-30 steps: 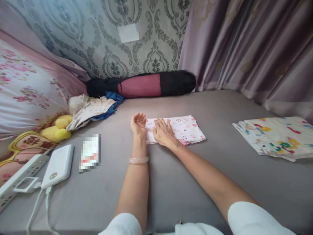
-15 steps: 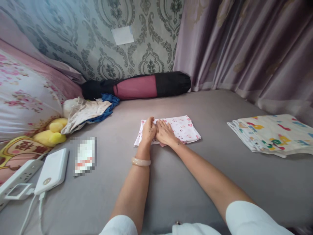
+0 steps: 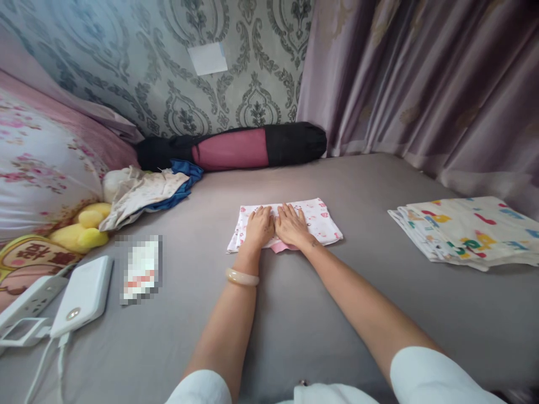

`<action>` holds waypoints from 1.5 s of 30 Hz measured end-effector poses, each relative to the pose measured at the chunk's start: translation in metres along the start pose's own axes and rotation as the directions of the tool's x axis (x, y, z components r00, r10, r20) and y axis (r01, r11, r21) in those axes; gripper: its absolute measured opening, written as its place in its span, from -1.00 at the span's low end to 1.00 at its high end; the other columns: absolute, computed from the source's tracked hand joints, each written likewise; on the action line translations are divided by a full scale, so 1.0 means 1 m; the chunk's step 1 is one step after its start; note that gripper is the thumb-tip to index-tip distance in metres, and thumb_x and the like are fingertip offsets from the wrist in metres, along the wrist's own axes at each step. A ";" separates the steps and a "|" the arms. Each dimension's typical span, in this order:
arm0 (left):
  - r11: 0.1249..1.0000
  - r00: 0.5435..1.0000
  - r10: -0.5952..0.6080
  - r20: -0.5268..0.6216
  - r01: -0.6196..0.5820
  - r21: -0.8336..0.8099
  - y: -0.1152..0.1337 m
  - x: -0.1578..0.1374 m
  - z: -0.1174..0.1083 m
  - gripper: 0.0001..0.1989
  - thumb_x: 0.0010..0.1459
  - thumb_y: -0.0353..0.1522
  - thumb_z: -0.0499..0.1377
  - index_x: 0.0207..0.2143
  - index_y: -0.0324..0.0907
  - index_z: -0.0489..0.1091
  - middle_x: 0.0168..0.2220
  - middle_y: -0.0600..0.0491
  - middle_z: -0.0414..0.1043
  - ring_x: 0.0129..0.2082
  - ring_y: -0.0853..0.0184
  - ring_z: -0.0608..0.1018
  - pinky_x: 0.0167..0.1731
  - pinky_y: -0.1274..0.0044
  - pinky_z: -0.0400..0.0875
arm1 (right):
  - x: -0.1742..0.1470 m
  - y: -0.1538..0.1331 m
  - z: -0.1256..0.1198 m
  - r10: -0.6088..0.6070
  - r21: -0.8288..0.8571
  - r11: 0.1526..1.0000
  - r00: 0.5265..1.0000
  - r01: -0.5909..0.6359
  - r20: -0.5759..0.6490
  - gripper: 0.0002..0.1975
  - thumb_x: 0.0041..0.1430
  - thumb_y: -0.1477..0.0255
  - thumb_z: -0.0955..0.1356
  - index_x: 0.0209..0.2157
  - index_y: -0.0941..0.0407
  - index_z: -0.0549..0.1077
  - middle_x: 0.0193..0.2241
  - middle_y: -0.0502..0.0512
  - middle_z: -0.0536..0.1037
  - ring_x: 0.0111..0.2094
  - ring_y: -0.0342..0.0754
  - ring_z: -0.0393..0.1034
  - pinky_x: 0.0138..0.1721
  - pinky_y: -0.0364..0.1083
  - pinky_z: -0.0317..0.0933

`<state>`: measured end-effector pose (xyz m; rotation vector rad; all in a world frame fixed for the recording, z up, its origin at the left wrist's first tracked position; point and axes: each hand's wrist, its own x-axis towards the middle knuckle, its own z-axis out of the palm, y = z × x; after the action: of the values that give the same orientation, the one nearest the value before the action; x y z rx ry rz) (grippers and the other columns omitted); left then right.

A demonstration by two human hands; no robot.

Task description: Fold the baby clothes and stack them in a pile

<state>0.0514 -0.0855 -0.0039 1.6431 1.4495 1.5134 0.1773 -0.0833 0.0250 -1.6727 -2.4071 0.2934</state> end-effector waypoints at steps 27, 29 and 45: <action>0.676 0.948 -0.054 0.312 -0.195 0.710 0.011 -0.001 -0.008 -0.65 0.28 -0.44 -0.08 0.09 -0.25 0.25 0.13 -0.20 0.37 0.15 0.13 0.38 0.19 0.21 0.15 | -0.004 0.059 -0.021 0.158 -0.110 0.979 0.981 -0.170 -0.108 -0.43 0.35 0.35 0.04 0.27 0.36 0.15 0.31 0.35 0.10 0.35 0.14 -0.14 0.30 0.13 -0.33; 0.677 0.947 -0.065 0.315 -0.190 0.711 0.012 -0.001 -0.009 -0.65 0.28 -0.44 -0.08 0.09 -0.26 0.25 0.13 -0.20 0.37 0.15 0.13 0.38 0.20 0.19 0.13 | -0.005 0.063 -0.019 0.174 -0.104 0.977 0.980 -0.184 -0.096 -0.43 0.36 0.34 0.03 0.27 0.36 0.14 0.31 0.34 0.11 0.34 0.14 -0.13 0.30 0.12 -0.31; 0.651 0.949 -0.083 0.305 -0.180 0.738 0.018 -0.002 -0.008 -0.65 0.33 -0.33 -0.06 0.11 -0.22 0.24 0.16 -0.19 0.34 0.18 0.15 0.35 0.20 0.22 0.11 | -0.019 0.079 -0.029 0.145 -0.084 0.984 0.982 -0.155 -0.118 -0.42 0.36 0.32 0.03 0.29 0.32 0.11 0.34 0.34 0.02 0.36 0.13 -0.16 0.32 0.14 -0.28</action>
<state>0.0507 -0.0955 0.0131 2.2705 2.0022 0.5713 0.2627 -0.0725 0.0301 -1.8629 -2.2506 0.1081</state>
